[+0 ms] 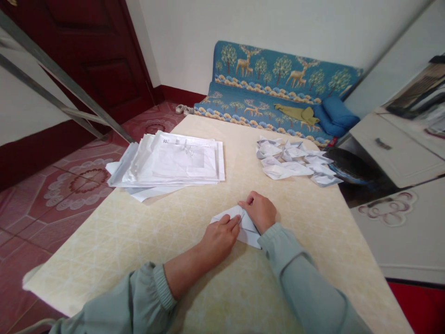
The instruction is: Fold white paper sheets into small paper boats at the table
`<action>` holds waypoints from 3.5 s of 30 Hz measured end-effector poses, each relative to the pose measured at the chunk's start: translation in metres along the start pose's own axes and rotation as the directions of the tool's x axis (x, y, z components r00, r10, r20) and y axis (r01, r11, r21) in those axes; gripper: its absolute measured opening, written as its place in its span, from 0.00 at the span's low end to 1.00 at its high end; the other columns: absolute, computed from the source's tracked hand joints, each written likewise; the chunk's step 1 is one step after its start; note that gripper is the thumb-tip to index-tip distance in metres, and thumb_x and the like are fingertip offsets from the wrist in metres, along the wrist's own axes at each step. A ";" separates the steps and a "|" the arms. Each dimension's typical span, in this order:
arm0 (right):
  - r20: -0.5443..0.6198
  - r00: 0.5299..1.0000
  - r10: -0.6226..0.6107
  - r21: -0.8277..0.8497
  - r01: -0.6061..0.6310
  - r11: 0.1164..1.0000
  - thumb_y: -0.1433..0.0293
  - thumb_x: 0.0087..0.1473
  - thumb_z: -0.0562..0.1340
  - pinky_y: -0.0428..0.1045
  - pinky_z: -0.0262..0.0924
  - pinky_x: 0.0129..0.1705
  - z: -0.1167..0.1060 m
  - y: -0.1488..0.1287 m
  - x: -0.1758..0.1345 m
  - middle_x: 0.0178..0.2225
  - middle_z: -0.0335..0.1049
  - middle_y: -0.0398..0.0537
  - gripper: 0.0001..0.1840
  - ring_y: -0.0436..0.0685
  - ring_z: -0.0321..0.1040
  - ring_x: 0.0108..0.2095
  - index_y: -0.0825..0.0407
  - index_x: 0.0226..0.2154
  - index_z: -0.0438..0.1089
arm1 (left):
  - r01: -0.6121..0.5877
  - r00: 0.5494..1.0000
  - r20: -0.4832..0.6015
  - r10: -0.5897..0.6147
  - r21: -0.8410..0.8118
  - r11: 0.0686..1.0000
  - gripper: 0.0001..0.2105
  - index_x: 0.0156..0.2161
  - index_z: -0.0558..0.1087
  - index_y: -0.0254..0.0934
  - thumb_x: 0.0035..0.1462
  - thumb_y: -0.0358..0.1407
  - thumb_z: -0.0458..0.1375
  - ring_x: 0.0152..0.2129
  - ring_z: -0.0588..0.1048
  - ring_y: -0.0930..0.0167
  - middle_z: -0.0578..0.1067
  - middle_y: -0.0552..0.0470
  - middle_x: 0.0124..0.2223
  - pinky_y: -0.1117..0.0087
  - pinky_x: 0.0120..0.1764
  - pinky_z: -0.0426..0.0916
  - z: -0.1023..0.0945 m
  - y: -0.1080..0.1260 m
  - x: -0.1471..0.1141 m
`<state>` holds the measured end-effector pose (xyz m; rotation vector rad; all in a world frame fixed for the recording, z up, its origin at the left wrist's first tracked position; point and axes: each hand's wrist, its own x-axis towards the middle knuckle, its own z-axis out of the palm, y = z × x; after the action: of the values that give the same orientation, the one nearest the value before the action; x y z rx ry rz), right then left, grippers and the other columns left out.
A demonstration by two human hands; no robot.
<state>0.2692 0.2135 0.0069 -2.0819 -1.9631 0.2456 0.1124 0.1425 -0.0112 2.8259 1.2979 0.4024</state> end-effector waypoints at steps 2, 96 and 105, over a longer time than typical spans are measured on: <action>0.039 0.999 -0.038 0.005 0.038 0.999 0.59 0.44 0.66 0.45 0.42 0.21 -0.004 0.002 -0.007 0.19 0.67 0.40 0.13 0.50 0.63 0.22 0.49 0.20 0.66 | 0.003 1.000 0.011 -0.003 -0.010 1.000 0.12 0.44 0.71 0.31 0.56 0.27 0.50 0.40 0.68 0.66 0.70 0.42 0.52 0.67 0.36 0.70 0.000 0.000 0.000; 0.078 0.997 0.006 -0.080 0.000 0.997 0.59 0.47 0.64 0.46 0.42 0.24 -0.004 -0.009 -0.051 0.22 0.70 0.41 0.13 0.51 0.65 0.25 0.50 0.22 0.66 | 0.034 0.997 -0.059 -0.056 -0.319 0.947 0.11 0.32 0.72 0.33 0.59 0.31 0.48 0.35 0.68 0.69 0.71 0.48 0.33 0.68 0.38 0.66 -0.008 -0.012 -0.006; 0.086 0.995 -0.048 -0.053 0.052 0.997 0.59 0.48 0.63 0.45 0.42 0.24 -0.002 -0.006 -0.056 0.23 0.70 0.41 0.12 0.52 0.66 0.26 0.49 0.24 0.66 | 0.105 0.957 -0.147 -0.249 -0.623 0.775 0.09 0.29 0.73 0.33 0.55 0.29 0.51 0.31 0.72 0.72 0.74 0.48 0.33 0.73 0.35 0.66 -0.010 -0.019 0.000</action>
<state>0.2603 0.1579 0.0076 -2.0852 -2.0910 0.2770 0.0954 0.1541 -0.0036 2.1376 1.1696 0.9575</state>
